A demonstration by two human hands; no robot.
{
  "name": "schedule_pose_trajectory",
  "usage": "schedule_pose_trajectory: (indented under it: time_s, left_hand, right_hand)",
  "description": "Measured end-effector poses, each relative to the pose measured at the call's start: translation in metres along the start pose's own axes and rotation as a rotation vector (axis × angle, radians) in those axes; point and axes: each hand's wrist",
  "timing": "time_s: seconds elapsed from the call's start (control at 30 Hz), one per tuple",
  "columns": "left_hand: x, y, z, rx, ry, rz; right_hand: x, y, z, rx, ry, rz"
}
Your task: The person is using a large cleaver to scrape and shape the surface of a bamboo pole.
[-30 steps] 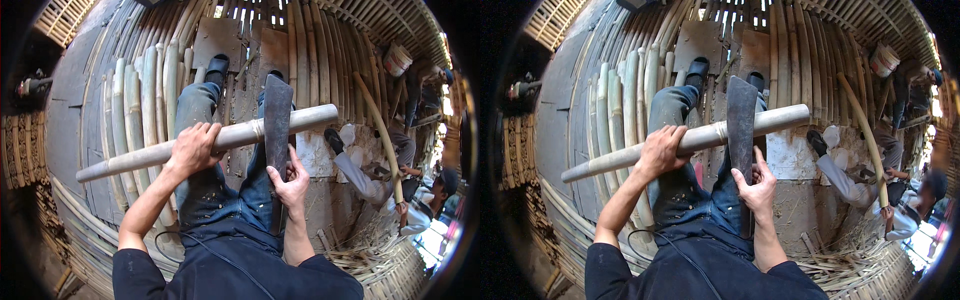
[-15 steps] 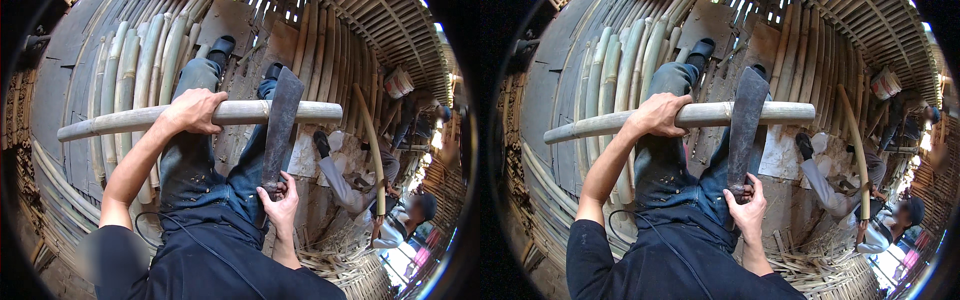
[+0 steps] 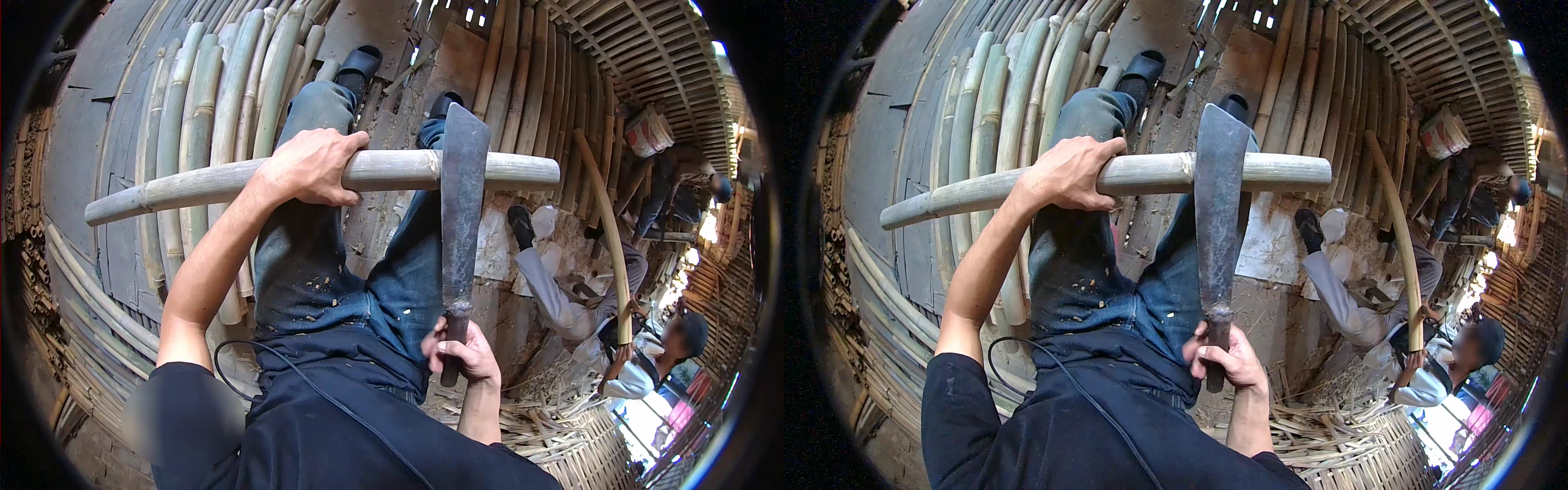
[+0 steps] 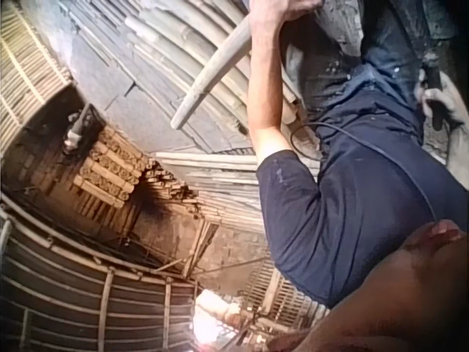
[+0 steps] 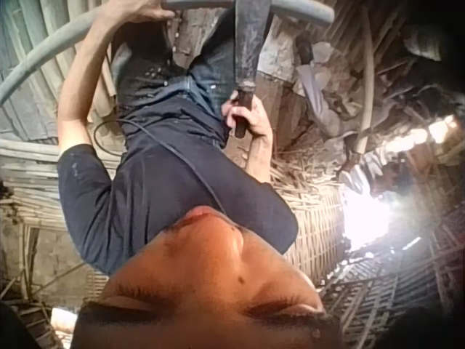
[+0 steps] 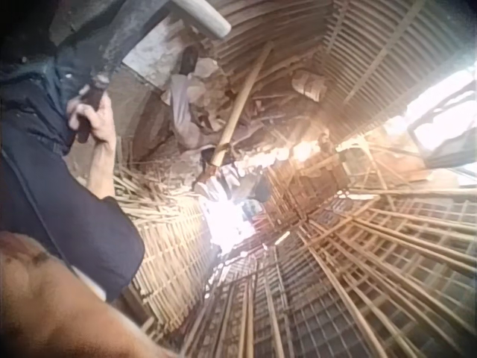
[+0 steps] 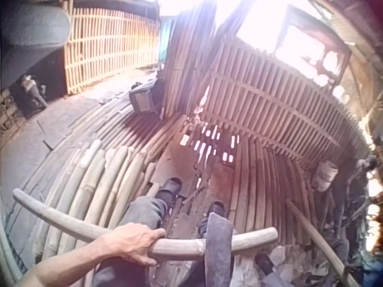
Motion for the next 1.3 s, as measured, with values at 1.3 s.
schedule_pose_trajectory:
  time_s: [1.3]
  left_hand:
    - [0.002, -0.036, -0.02, 0.129, 0.232, 0.367]
  right_hand:
    - [0.034, 0.049, -0.039, -0.027, -0.13, 0.302]
Point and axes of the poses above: each hand's wrist, its own y-axis towards the middle knuckle, its own x-axis out of the palm, z = x × y, and after that the axes turned 1 degree about x, right-handed
